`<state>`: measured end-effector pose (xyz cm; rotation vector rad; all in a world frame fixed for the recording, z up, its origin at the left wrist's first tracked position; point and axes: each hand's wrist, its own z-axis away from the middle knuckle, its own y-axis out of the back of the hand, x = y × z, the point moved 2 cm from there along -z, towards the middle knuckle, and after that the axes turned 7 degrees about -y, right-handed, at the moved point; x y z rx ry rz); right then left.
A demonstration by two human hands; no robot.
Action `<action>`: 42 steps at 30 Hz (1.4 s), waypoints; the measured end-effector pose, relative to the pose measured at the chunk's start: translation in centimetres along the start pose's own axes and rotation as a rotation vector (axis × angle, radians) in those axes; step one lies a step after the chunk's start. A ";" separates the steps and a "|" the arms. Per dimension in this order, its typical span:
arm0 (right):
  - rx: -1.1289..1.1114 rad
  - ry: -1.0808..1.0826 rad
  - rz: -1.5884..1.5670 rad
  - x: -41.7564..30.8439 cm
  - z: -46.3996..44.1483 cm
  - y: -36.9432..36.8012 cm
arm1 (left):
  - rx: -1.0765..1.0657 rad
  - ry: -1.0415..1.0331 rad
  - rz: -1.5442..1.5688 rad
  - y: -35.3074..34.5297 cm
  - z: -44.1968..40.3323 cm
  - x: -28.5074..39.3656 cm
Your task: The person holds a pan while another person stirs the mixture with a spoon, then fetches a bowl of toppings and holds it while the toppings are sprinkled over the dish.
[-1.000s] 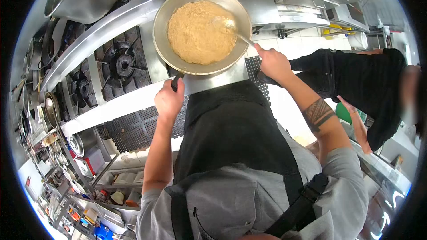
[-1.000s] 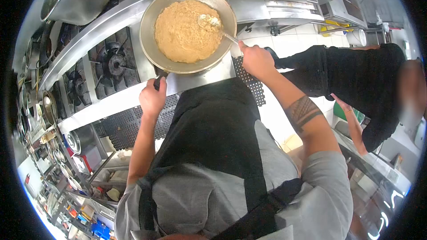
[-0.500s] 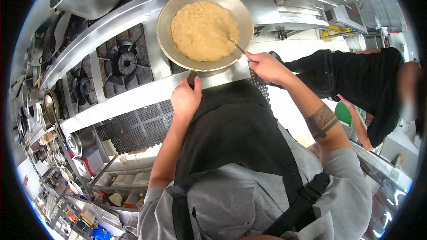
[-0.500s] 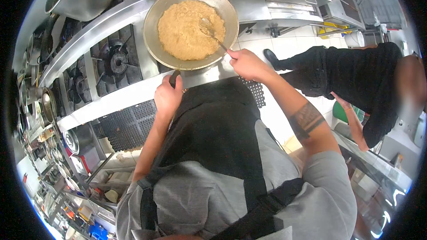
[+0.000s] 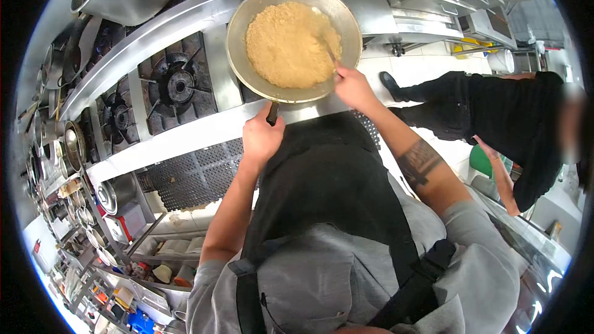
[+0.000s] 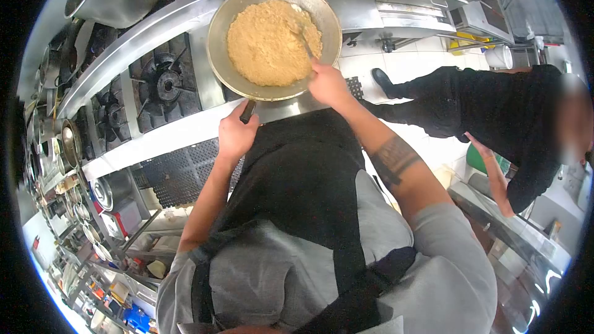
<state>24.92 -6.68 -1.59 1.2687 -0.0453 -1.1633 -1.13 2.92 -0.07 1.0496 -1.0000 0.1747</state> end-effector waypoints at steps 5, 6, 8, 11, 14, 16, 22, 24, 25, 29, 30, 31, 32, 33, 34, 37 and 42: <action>-0.235 -0.019 0.014 -10.9 -3.6 -1.4 | -0.042 0.068 -0.046 0.4 -0.1 1.0; -0.373 -0.062 0.044 -12.3 -3.3 -1.3 | -0.035 0.081 -0.050 0.5 0.0 1.2; -0.346 0.094 0.132 -11.1 -2.8 -2.6 | -0.029 0.081 -0.058 0.5 -0.1 1.6; -0.324 0.263 0.315 -8.9 1.5 0.8 | 0.008 0.055 -0.024 0.3 0.1 2.0; -0.199 0.210 0.546 -5.1 5.7 5.8 | -0.010 0.105 0.001 -0.1 0.5 1.7; -0.132 0.112 0.667 -1.9 6.9 7.9 | 0.018 0.054 -0.024 -0.5 0.4 1.0; -0.011 0.086 0.822 3.5 0.6 11.1 | -0.032 0.031 -0.055 -0.1 0.2 1.4; 0.065 0.094 0.805 3.3 -3.4 10.8 | -0.027 0.009 -0.078 -0.1 0.1 1.0; 0.067 0.096 0.798 2.8 -4.9 11.0 | -0.023 -0.016 -0.090 -0.1 0.1 0.9; 0.052 0.122 0.792 -0.6 -5.4 11.8 | -0.034 0.018 -0.110 0.1 0.1 1.1; 0.095 0.168 0.651 -0.1 -4.9 11.7 | -0.026 0.021 -0.111 0.0 0.1 1.3; 0.132 0.216 0.513 0.5 -4.2 11.6 | -0.015 0.028 -0.108 0.0 0.2 1.3; 0.063 0.169 0.377 1.4 -3.1 11.3 | -0.009 0.039 -0.098 -0.1 0.4 1.2; -0.005 0.120 0.242 2.0 -1.7 11.0 | 0.006 0.036 -0.063 -0.2 0.4 1.1; -0.054 0.052 0.178 2.1 0.4 10.6 | 0.021 0.029 -0.029 -0.4 0.3 1.1; -0.053 0.096 0.356 3.3 4.5 8.8 | 0.041 0.064 -0.043 -0.7 0.4 1.3; 0.010 0.175 0.692 3.3 0.0 7.3 | -0.009 0.056 -0.048 -1.2 0.5 1.3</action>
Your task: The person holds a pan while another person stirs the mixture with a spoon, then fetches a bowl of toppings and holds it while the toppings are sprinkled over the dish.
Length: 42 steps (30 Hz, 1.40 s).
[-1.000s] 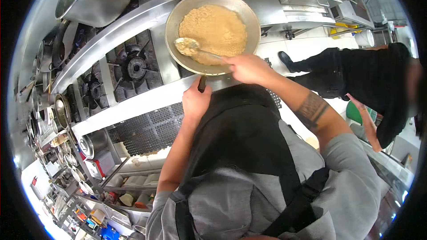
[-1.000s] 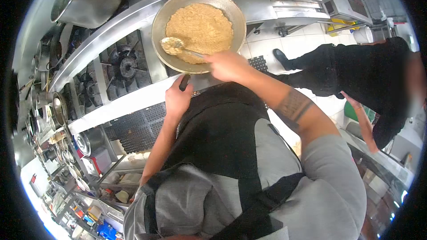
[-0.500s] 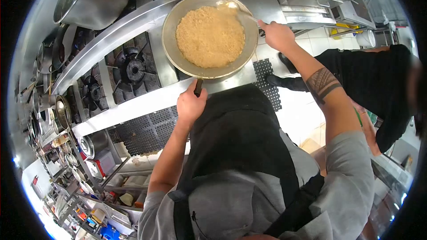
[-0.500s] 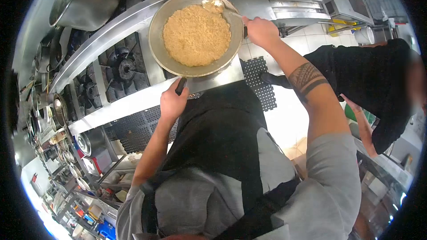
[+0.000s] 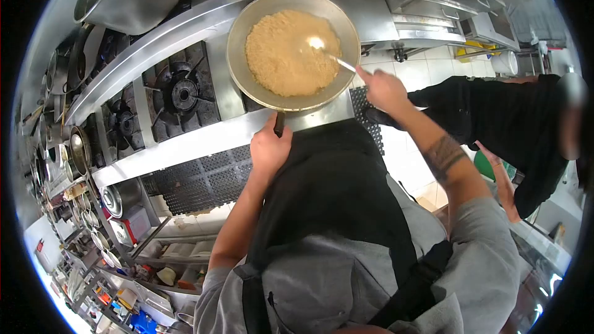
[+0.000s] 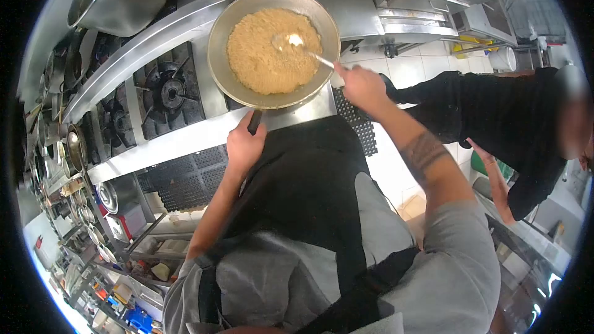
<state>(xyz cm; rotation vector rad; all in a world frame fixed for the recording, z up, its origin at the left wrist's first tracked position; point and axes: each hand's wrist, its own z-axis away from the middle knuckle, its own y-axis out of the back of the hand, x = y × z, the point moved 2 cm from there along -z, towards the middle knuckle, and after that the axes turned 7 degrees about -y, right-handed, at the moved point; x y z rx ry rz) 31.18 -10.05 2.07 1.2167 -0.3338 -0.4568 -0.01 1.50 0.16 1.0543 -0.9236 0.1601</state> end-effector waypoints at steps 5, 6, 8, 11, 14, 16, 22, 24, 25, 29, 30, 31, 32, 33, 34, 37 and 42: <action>0.028 -0.048 -0.037 -0.8 -8.4 0.6 | -0.035 -0.017 -0.062 -0.2 0.0 0.1; 0.022 -0.001 -0.134 -1.4 -8.6 1.4 | -0.074 -0.025 -0.078 0.1 -0.1 0.2; 0.026 0.053 -0.220 -2.4 -7.9 3.2 | -0.101 -0.036 -0.086 1.9 -0.6 1.2; 0.081 0.057 -0.376 -3.8 -4.1 4.3 | -0.272 0.064 -0.030 6.8 -2.2 -0.5; 0.048 0.086 -0.372 -2.8 -3.1 5.0 | 0.049 -0.434 -0.564 12.0 -6.3 -4.8; 0.066 0.098 -0.190 -3.8 -3.7 8.5 | -0.188 -0.524 -0.807 15.0 -10.0 -3.4; 0.346 0.272 0.347 -3.7 -9.5 15.5 | 0.052 -0.365 -0.865 18.1 -20.7 5.4; 0.266 0.225 0.444 -2.5 -8.6 18.9 | -0.067 -0.111 -1.083 22.2 -22.2 2.7; 0.262 0.194 0.461 -1.4 -7.6 19.1 | -0.285 0.089 -1.274 23.9 -23.1 -0.3; 0.038 0.039 0.450 4.8 0.1 20.6 | -0.566 0.213 -1.132 25.7 -15.8 -13.1; -0.146 -0.111 0.314 6.2 1.9 19.9 | -0.739 0.287 -1.011 24.1 -13.3 -15.8; -0.155 -0.146 0.163 6.6 3.9 18.4 | -0.954 0.396 -0.865 22.8 -10.5 -18.0; -0.306 -0.158 0.087 8.1 4.8 15.6 | -1.178 0.519 -0.667 20.7 -7.3 -19.0; -0.366 -0.145 -0.001 8.0 7.1 13.9 | -1.353 0.616 -0.468 18.6 -3.6 -18.6; -0.258 0.018 -0.125 7.9 8.7 11.0 | -1.435 0.645 -0.308 16.6 -0.3 -17.5; -0.354 -0.148 -0.780 1.8 12.7 6.6 | -1.050 0.086 0.011 11.9 3.6 -7.8; -0.663 -0.145 -1.585 -9.6 8.1 3.8 | -0.570 -0.309 0.281 10.6 -5.6 1.1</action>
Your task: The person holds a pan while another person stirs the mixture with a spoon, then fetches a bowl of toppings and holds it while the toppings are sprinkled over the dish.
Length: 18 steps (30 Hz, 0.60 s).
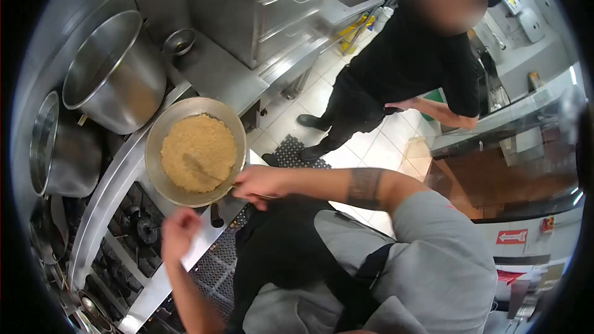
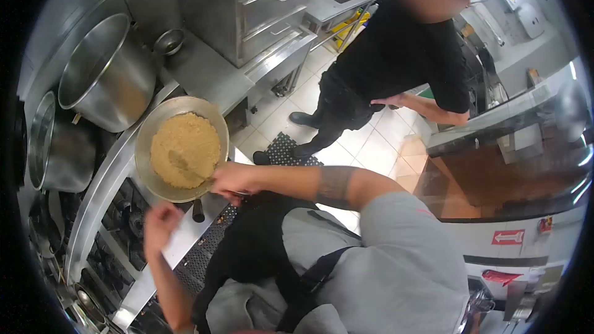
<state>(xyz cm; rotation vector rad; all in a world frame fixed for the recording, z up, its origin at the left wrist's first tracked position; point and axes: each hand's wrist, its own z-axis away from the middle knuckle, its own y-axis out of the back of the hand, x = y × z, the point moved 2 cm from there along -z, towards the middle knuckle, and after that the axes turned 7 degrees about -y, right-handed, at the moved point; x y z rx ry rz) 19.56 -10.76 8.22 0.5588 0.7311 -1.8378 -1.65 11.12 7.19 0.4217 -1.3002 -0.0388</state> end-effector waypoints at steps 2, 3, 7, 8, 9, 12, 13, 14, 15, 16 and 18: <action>-0.024 -0.038 -0.093 -1.8 -3.6 -0.8 | 0.298 -0.066 -0.499 5.0 -4.5 2.3; -0.003 -0.094 -0.142 -3.7 -3.1 -1.5 | 0.456 -0.099 -0.958 8.1 -5.3 0.4; -0.120 -0.120 -0.282 -5.7 8.1 -1.3 | 0.254 0.027 -1.021 10.9 -0.3 7.2; -0.082 -0.111 -0.317 -5.4 11.5 -0.8 | 0.231 0.031 -0.967 9.2 1.5 9.1; -0.082 -0.087 -0.374 -5.2 14.1 -0.8 | 0.235 -0.248 -0.802 7.2 3.2 9.4; -0.068 -0.060 -0.417 -4.5 14.9 0.3 | 0.117 -0.349 -0.528 0.9 5.0 10.7; -0.075 -0.038 -0.459 -3.7 13.7 0.7 | 0.035 -0.453 -0.717 0.3 4.0 9.3; -0.044 -0.029 -0.361 -3.9 11.0 0.7 | 0.010 -0.487 -0.831 0.5 2.4 7.8; -0.066 0.250 -0.033 -3.4 7.5 1.4 | 0.067 -0.369 -0.819 1.2 0.1 5.6; 0.111 0.049 0.053 -4.0 3.4 1.1 | 0.148 -0.308 -0.933 1.6 -2.2 5.4; 0.164 0.051 0.204 -4.7 -1.4 0.6 | 0.205 -0.168 -1.224 3.2 -4.2 4.2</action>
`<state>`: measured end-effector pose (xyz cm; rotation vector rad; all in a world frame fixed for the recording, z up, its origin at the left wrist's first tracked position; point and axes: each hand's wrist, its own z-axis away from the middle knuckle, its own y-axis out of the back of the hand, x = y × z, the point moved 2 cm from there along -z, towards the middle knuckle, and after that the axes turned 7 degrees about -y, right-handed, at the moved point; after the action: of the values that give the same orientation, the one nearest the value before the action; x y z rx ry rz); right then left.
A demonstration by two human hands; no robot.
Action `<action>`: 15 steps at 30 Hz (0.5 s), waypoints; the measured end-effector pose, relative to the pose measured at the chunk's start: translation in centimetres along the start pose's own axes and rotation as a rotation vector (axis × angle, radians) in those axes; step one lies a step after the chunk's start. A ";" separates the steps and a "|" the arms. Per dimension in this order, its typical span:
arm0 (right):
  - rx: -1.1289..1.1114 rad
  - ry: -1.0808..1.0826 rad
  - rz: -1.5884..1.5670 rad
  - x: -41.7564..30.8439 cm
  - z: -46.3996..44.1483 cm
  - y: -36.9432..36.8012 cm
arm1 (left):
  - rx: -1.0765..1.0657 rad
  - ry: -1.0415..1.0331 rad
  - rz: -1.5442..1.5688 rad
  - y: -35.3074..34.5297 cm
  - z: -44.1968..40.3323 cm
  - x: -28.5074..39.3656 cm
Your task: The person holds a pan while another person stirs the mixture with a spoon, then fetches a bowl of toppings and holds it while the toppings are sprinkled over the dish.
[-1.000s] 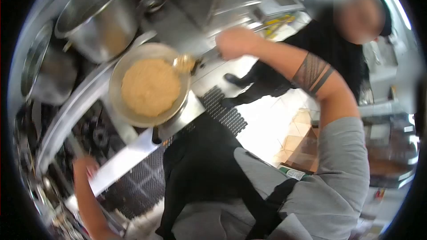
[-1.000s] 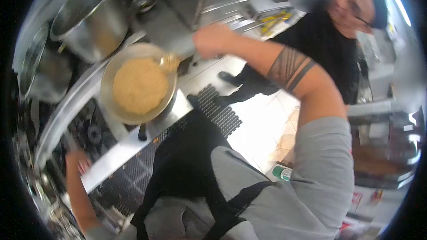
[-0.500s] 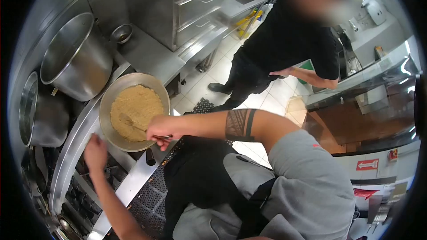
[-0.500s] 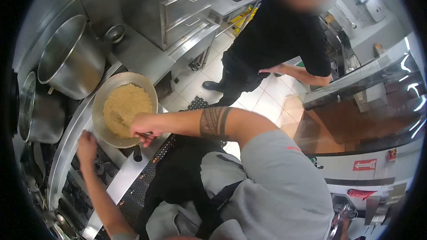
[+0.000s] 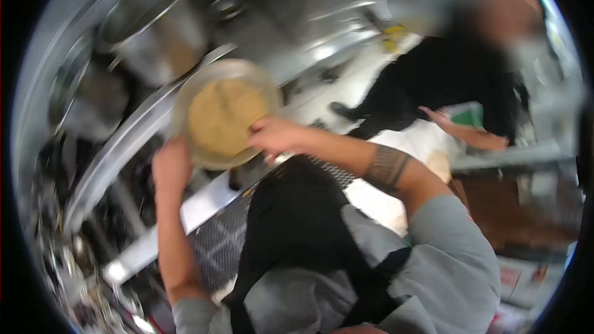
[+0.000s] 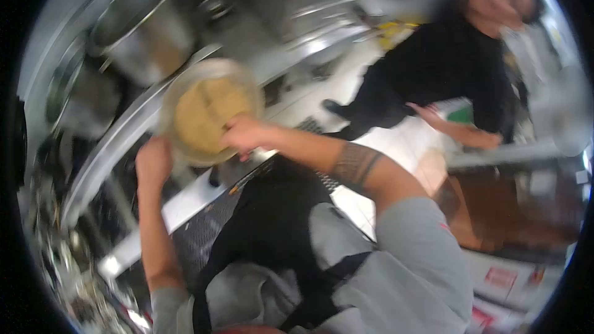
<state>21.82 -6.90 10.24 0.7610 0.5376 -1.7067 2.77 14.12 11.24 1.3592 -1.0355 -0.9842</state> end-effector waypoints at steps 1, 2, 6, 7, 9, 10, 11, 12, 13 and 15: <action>0.074 0.000 0.107 -1.5 1.2 -0.2 | -0.018 0.115 0.089 1.1 0.2 0.9; 0.058 0.001 0.080 -0.6 0.8 0.5 | -0.085 0.149 0.197 1.3 1.1 2.2; 0.391 0.202 0.840 1.8 3.3 5.1 | -0.183 0.198 0.464 -3.3 5.8 8.4; 0.475 0.101 0.984 4.0 2.5 6.6 | -0.163 0.232 0.487 -5.1 6.4 9.4; 0.453 0.135 0.982 5.3 2.7 7.8 | -0.157 0.367 0.516 -7.1 6.6 10.9; 0.447 0.161 0.979 5.8 2.9 8.0 | -0.143 0.487 0.547 -7.6 6.9 11.5; 0.436 0.151 0.983 6.3 3.0 8.0 | -0.153 0.493 0.556 -7.8 6.8 11.8; 0.435 0.189 1.012 6.7 2.8 8.0 | -0.108 0.515 0.562 -7.8 6.5 11.8; 0.432 0.231 1.039 6.9 2.5 8.1 | -0.062 0.539 0.565 -7.8 6.3 11.7; 0.440 0.220 1.145 6.1 1.4 8.5 | -0.047 0.513 0.558 -8.7 6.4 11.4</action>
<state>28.78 -14.20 7.02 1.2550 -0.1726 -0.6552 0.12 1.47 2.28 1.1061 -0.9078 -0.2238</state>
